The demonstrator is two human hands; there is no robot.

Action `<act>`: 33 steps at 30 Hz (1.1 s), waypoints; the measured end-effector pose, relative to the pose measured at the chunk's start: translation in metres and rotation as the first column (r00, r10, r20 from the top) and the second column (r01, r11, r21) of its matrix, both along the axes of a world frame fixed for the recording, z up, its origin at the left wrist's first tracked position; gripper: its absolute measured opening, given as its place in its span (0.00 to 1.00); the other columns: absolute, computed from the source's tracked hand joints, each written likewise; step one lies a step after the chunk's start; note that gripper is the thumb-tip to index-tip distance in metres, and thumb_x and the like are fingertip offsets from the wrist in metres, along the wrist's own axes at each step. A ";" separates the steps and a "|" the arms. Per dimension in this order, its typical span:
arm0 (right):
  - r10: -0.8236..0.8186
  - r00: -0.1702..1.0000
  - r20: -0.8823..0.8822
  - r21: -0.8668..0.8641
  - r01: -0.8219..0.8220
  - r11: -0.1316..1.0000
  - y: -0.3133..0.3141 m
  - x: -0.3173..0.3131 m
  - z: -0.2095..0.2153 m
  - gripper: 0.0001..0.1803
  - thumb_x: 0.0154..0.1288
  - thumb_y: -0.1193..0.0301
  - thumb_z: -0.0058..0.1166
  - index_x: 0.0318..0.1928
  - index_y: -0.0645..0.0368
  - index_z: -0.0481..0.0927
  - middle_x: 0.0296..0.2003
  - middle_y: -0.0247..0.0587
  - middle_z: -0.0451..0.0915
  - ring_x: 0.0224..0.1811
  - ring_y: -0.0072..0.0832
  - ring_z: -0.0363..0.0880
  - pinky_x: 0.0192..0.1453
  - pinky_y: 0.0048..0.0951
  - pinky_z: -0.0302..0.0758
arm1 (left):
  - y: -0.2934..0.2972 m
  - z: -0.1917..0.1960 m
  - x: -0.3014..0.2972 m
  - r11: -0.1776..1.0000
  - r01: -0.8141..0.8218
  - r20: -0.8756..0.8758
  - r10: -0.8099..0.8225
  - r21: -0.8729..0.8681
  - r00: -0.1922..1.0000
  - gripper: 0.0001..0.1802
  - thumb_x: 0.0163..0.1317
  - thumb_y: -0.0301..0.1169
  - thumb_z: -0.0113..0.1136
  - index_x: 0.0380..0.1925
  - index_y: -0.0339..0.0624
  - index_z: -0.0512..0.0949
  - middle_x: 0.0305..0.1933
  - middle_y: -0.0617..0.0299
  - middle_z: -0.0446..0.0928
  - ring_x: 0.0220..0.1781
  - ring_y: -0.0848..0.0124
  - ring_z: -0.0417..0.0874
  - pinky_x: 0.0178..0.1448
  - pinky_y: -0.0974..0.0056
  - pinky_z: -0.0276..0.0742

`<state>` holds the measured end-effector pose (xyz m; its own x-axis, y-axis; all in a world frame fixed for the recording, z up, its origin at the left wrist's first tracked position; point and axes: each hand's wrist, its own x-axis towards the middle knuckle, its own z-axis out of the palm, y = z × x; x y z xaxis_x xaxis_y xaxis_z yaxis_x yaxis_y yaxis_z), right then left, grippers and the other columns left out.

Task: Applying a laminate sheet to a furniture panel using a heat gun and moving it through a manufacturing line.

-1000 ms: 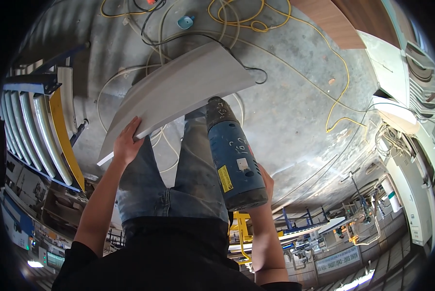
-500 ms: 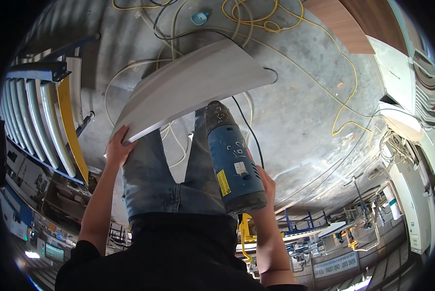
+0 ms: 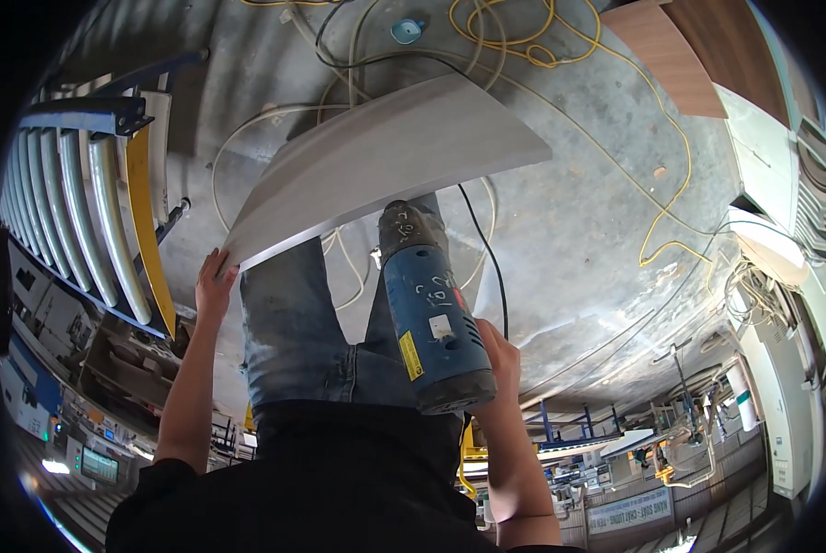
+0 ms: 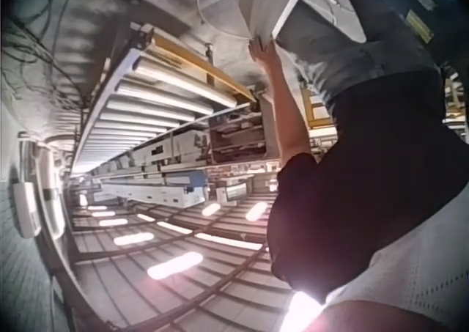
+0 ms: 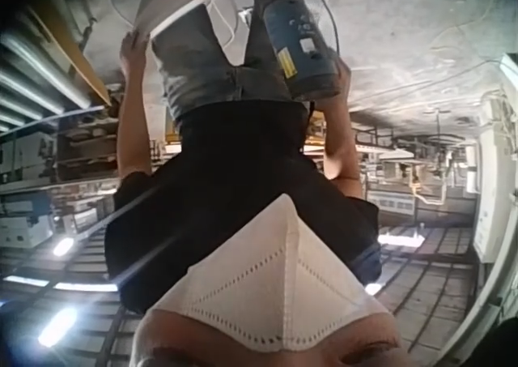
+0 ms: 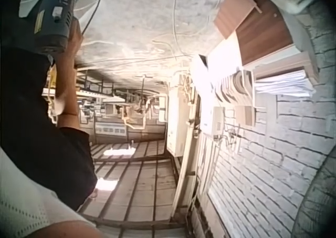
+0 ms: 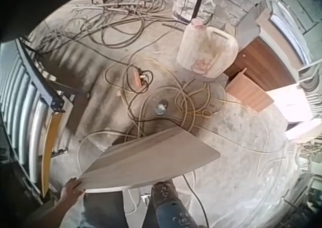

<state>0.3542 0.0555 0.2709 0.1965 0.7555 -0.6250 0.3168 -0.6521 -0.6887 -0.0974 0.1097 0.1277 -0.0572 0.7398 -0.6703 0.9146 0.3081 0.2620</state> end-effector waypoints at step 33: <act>0.184 0.983 -0.013 -0.012 -0.184 0.983 0.041 -0.075 0.007 0.16 0.47 0.67 0.62 0.33 0.62 0.71 0.24 0.46 0.73 0.26 0.48 0.78 0.27 0.33 0.72 | 0.015 -0.015 -0.018 0.885 -0.442 0.267 0.395 0.145 0.879 0.22 0.45 0.18 0.67 0.43 0.37 0.75 0.52 0.58 0.77 0.52 0.67 0.78 0.56 0.66 0.74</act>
